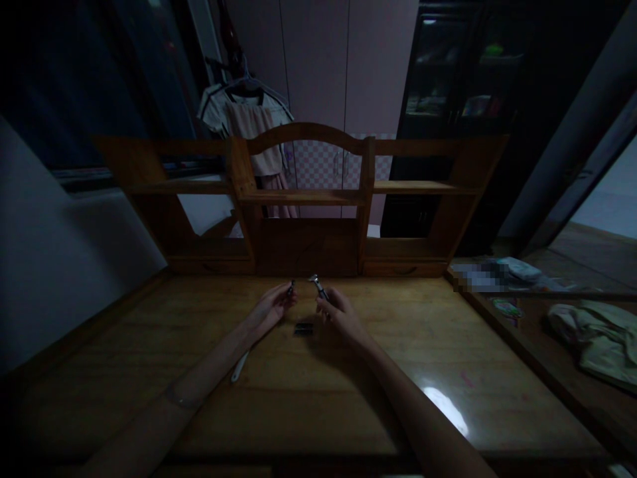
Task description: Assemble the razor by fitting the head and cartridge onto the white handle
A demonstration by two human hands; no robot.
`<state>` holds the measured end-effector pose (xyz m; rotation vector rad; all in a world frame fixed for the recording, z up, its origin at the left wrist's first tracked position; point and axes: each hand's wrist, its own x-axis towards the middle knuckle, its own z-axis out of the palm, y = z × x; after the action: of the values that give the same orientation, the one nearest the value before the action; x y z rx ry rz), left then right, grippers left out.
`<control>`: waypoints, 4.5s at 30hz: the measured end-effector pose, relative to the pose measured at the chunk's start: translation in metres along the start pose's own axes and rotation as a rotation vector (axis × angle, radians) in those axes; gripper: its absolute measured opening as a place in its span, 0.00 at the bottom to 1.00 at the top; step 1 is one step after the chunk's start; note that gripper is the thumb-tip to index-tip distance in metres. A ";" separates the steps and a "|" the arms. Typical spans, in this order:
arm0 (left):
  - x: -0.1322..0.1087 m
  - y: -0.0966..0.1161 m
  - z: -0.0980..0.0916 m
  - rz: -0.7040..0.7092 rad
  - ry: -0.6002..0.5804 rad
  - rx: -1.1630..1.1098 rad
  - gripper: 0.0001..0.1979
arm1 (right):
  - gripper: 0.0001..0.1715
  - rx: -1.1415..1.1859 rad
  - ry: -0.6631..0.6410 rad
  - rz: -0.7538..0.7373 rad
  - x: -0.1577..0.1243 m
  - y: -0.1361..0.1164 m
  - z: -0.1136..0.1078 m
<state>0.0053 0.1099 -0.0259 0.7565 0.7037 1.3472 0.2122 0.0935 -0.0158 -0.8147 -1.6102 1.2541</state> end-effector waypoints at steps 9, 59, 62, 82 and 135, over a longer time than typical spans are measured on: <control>-0.004 -0.002 0.005 -0.002 -0.089 -0.022 0.11 | 0.24 0.007 -0.158 0.164 -0.006 -0.006 0.005; -0.019 -0.006 0.014 -0.144 -0.297 0.192 0.13 | 0.25 -0.402 0.126 -0.043 -0.004 -0.002 0.002; -0.021 -0.004 0.013 -0.171 -0.327 0.176 0.14 | 0.24 -0.397 0.118 -0.046 -0.005 -0.004 0.002; -0.027 0.000 0.016 -0.236 -0.285 0.068 0.12 | 0.26 -0.283 0.078 -0.031 -0.006 -0.012 0.002; -0.021 0.008 0.011 -0.087 -0.375 0.141 0.23 | 0.24 -0.349 0.074 -0.071 -0.008 -0.014 0.004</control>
<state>0.0077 0.0892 -0.0121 1.0467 0.5274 1.0452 0.2124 0.0810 -0.0047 -0.9947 -1.8076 0.8937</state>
